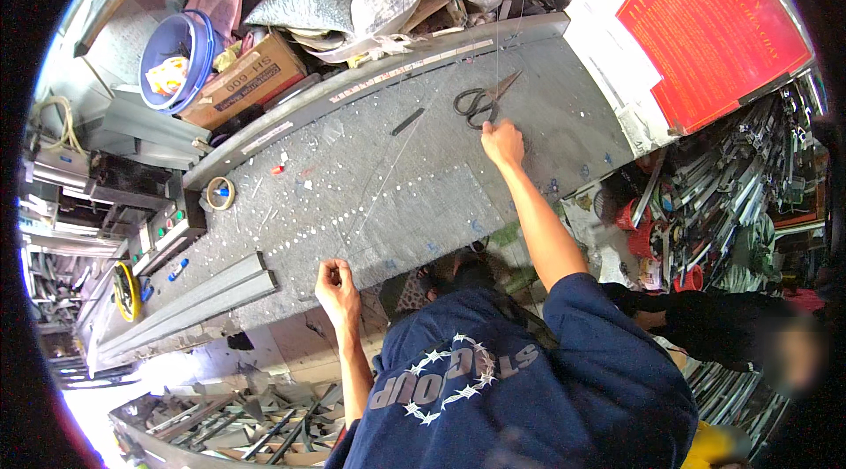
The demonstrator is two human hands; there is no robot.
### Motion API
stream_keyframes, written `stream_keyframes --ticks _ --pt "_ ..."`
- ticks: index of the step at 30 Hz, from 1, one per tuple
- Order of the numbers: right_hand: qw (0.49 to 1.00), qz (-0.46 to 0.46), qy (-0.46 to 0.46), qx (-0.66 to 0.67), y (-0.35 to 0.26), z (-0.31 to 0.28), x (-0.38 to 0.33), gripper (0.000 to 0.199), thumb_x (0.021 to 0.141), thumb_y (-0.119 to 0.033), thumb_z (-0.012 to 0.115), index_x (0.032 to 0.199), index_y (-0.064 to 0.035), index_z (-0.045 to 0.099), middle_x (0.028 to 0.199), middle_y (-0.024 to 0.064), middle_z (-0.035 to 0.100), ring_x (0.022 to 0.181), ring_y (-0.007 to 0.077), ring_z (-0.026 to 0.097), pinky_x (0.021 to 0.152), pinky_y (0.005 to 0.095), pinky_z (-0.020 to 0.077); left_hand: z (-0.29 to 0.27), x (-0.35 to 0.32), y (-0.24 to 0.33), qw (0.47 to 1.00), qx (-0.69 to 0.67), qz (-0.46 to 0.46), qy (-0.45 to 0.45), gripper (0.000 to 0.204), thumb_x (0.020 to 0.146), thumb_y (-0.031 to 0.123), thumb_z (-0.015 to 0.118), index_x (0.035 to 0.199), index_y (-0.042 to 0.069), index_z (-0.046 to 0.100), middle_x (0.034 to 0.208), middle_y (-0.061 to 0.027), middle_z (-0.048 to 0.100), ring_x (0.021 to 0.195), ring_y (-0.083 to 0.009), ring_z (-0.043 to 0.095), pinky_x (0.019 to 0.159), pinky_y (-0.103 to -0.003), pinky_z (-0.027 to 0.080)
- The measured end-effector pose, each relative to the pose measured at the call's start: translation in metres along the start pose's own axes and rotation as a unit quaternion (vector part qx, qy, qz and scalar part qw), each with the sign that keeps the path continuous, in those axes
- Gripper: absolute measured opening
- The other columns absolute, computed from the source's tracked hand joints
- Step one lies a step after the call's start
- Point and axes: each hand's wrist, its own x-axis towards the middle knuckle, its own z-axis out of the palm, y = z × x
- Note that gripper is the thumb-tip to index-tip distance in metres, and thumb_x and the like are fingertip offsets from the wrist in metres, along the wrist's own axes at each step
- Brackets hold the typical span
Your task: The person measures a metal profile with a string, then cuts the string with scissors. They continue to measure and cut multiple lengths of string, handling a small metal strip and a white paper on the workbench. The person repeatedly measures and cuts string segments while another person works nearby.
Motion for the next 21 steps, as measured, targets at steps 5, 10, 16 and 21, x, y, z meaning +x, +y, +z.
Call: stream_keyframes --ticks 5,10,16,21 --pt "0.998 0.034 -0.021 -0.053 -0.014 -0.001 0.025 0.049 0.089 -0.045 0.072 0.101 0.0018 0.075 0.107 0.0249 0.075 0.109 0.0415 0.071 0.096 0.0498 0.0557 0.001 -0.007 0.004 1.000 -0.017 -0.015 0.010 0.016 0.102 0.014 0.066 0.092 0.001 0.062 0.075 0.0027 0.055 0.068 -0.0059 0.047 0.062 -0.025 0.041" --pt "0.987 0.084 -0.117 0.076 0.005 -0.028 0.041 0.054 0.089 -0.044 0.074 0.097 0.0088 0.073 0.089 0.0212 0.077 0.082 0.0307 0.078 0.080 0.0452 0.0599 0.000 -0.004 -0.004 0.999 -0.015 -0.013 0.032 0.016 0.102 0.014 0.065 0.093 0.001 0.063 0.075 0.0019 0.056 0.067 -0.0066 0.048 0.062 -0.026 0.042" --pt "0.920 0.093 -0.080 0.371 0.017 -0.060 0.053 0.023 0.093 -0.018 0.072 0.085 -0.0007 0.058 0.073 0.0084 0.065 0.048 0.0120 0.054 0.038 0.0280 0.0379 0.004 0.004 -0.014 1.000 0.024 -0.003 0.017 0.016 0.100 0.013 0.065 0.091 0.000 0.063 0.077 -0.0023 0.062 0.067 -0.0086 0.054 0.063 -0.027 0.046" --pt "0.834 0.139 -0.148 0.513 0.009 -0.073 0.061 0.014 0.095 -0.012 0.068 0.091 -0.0015 0.060 0.076 0.0069 0.062 0.055 0.0124 0.053 0.043 0.0283 0.0414 0.008 -0.004 -0.014 0.999 0.032 0.023 -0.020 0.014 0.099 0.011 0.065 0.092 0.000 0.064 0.074 -0.0030 0.062 0.065 -0.0093 0.055 0.062 -0.028 0.047"
